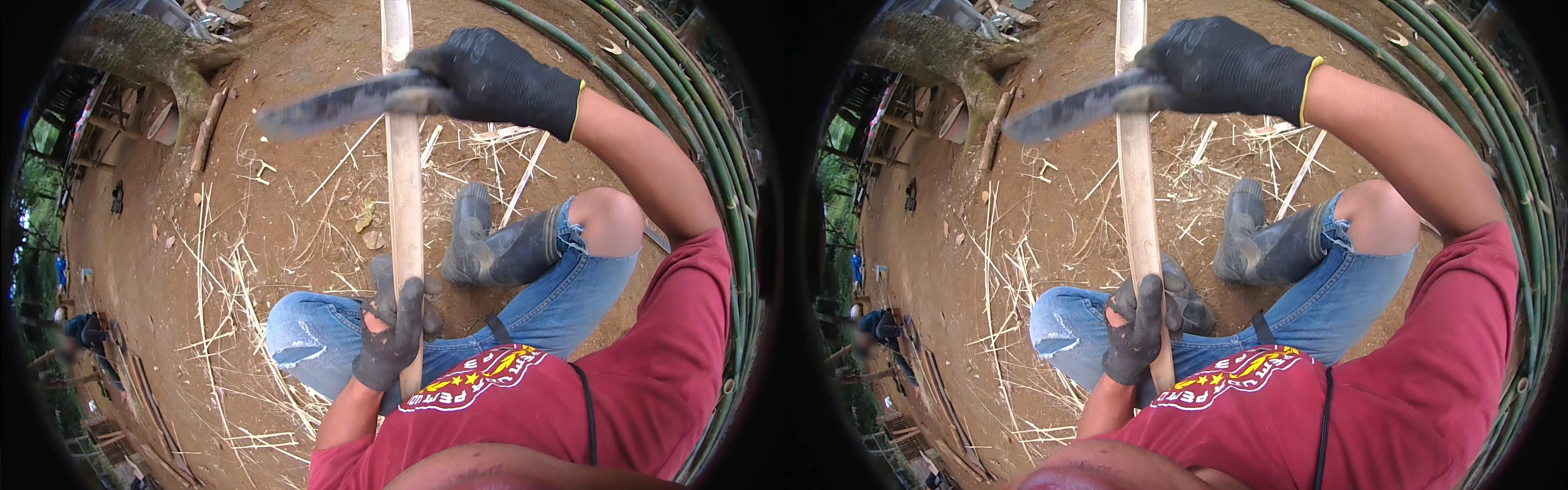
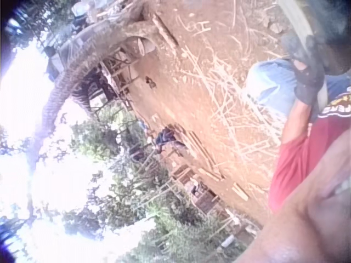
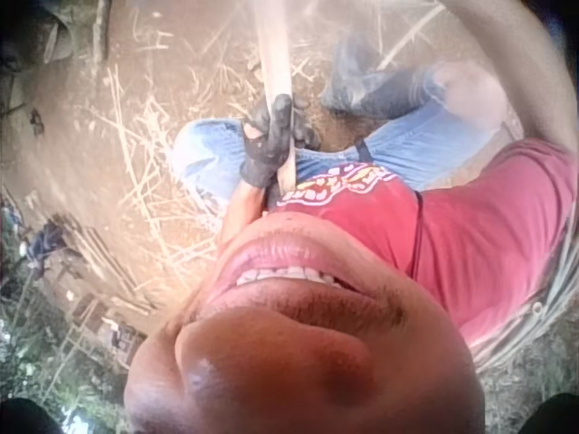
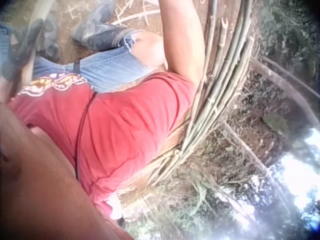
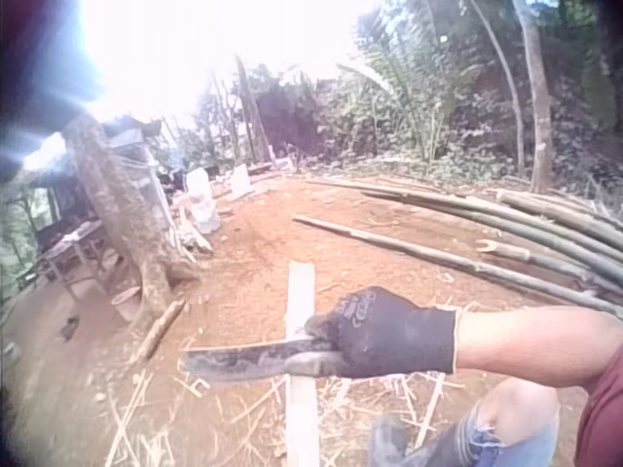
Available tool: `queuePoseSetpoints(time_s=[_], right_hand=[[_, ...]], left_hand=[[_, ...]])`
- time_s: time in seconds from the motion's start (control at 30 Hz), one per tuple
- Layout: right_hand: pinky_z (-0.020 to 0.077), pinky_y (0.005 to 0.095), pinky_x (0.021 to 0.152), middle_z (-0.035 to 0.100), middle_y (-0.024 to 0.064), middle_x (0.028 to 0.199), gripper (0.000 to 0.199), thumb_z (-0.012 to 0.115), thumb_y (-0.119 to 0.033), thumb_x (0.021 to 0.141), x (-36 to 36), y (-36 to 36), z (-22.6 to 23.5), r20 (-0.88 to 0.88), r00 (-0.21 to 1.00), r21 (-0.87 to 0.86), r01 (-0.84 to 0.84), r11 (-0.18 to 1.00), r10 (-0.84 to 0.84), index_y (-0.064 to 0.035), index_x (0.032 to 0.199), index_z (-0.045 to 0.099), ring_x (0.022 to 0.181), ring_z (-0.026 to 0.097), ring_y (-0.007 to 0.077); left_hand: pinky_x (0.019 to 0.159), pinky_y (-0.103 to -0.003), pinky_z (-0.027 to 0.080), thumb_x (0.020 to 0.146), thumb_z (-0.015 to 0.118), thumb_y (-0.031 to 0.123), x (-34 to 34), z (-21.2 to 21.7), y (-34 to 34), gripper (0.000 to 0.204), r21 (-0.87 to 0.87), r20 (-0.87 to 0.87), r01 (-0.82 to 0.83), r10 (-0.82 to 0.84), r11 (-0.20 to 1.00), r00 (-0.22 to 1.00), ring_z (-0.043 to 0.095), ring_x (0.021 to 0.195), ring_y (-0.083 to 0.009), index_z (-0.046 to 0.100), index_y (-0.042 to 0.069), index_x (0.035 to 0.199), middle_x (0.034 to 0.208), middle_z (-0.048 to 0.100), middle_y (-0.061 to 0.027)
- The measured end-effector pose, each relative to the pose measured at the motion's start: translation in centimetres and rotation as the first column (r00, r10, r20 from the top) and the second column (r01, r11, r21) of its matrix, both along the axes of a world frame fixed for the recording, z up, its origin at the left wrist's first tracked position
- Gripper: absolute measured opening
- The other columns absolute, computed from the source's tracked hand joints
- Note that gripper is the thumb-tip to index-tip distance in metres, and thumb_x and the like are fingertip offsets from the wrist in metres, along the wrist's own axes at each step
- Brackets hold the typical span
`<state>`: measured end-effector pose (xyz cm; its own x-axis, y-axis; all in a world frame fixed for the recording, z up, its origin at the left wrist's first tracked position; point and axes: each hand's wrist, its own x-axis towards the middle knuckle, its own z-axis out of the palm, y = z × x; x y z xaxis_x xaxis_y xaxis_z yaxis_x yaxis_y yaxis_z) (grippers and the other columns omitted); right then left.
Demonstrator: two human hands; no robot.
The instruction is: The person sits on the ground and uses a large knife to shave thin strips from a piece of wood. They hold the wood in their left hand and the knife in their right, repeatedly scraping the blade along the wood to create shavings.
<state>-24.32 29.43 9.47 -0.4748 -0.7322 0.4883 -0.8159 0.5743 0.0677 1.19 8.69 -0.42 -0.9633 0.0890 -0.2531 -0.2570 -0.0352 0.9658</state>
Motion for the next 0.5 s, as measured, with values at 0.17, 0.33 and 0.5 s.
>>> queuePoseSetpoints(time_s=[0.17,0.33,0.5], right_hand=[[0.0528,0.0482,0.066,0.067,0.0221,0.072,0.06,0.058,-0.06,0.096,-0.1,-0.8,1.9,0.213,0.947,0.023,0.242,0.97,-0.241,-0.0023,0.09,0.073,0.068,0.067,0.0356],[0.052,0.0386,0.055,0.067,0.0127,0.065,0.044,0.068,-0.052,0.095,3.2,-1.5,-1.6,0.056,0.998,0.038,0.006,0.999,-0.008,-0.0093,0.094,0.076,0.053,0.064,0.0245],[0.0521,0.0335,0.049,0.065,0.0099,0.062,0.038,0.061,-0.045,0.1,3.9,-1.9,-2.2,0.113,0.989,0.044,0.093,0.995,-0.098,-0.0097,0.101,0.075,0.054,0.065,0.0216]], left_hand=[[0.048,-0.026,0.043,0.109,0.048,0.033,-0.1,-0.1,-0.1,0.038,-0.043,-0.009,0.002,-0.002,0.999,1.0,0.055,0.053,-0.0097,0.063,-0.002,0.106,0.061,0.057,-0.0013],[0.049,-0.026,0.043,0.108,0.05,0.034,-0.4,-0.3,0.1,0.039,0.012,0.026,-0.01,0.009,1.0,1.0,0.054,0.053,-0.0097,0.062,-0.002,0.108,0.062,0.057,-0.0016],[0.048,-0.026,0.043,0.108,0.05,0.035,-0.2,0.2,0.1,0.039,0.014,0.024,-0.054,0.053,0.998,0.998,0.054,0.05,-0.0103,0.064,-0.002,0.104,0.059,0.056,-0.0013]])
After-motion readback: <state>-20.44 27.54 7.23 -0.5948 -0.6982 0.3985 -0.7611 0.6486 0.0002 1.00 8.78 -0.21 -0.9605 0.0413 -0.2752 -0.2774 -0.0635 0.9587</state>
